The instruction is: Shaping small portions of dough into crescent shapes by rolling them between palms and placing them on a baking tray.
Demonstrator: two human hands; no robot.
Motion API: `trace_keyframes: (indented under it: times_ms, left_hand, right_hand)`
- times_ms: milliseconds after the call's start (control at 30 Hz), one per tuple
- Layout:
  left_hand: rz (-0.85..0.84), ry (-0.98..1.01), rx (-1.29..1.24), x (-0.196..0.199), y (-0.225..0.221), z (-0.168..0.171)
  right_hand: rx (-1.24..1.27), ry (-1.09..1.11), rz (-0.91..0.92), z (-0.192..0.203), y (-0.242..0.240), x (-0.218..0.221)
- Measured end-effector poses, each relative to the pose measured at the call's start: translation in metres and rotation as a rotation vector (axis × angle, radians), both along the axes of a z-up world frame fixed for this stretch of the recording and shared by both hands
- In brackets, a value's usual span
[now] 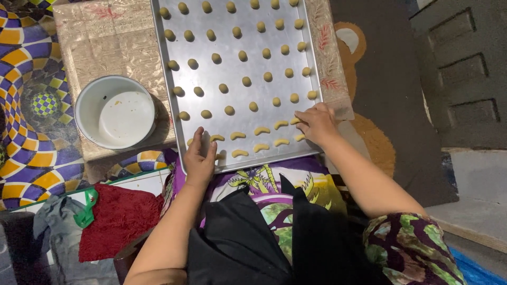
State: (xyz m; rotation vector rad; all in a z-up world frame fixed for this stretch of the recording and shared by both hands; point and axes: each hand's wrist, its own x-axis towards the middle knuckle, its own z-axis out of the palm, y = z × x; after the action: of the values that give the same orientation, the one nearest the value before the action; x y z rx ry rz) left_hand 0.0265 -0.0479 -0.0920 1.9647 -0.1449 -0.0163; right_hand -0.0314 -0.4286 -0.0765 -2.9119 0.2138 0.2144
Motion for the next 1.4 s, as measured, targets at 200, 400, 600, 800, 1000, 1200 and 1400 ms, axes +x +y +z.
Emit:
trace_keyframes:
  times_ms: [200, 400, 600, 800, 1000, 1200, 1400]
  left_hand:
    - [0.003, 0.0, -0.002, 0.0, 0.0, 0.005]
    - [-0.008, 0.029, -0.038, 0.001, 0.004, 0.002]
    - [0.03, 0.013, -0.13, 0.001, 0.002, 0.012]
    - [0.085, 0.088, -0.33, 0.0, 0.001, 0.016]
    - [0.08, 0.245, -0.534, 0.015, -0.008, 0.035]
    - [-0.175, 0.96, -0.764, 0.005, -0.06, 0.087]
    - [-0.239, 1.118, -1.062, -0.014, -0.084, 0.07]
  right_hand:
    - [0.071, 0.039, -0.065, 0.01, -0.018, -0.003]
    - [0.056, 0.253, -0.087, 0.013, -0.023, -0.017]
    - [-0.03, 0.277, 0.041, 0.015, 0.001, -0.017]
    - [0.123, 0.324, 0.008, 0.031, 0.021, -0.026]
    - [0.345, 0.178, -0.162, 0.06, 0.051, -0.025]
    - [0.736, -0.054, -0.01, 0.114, 0.121, -0.011]
    - [0.649, -0.483, 0.168, 0.108, 0.178, -0.009]
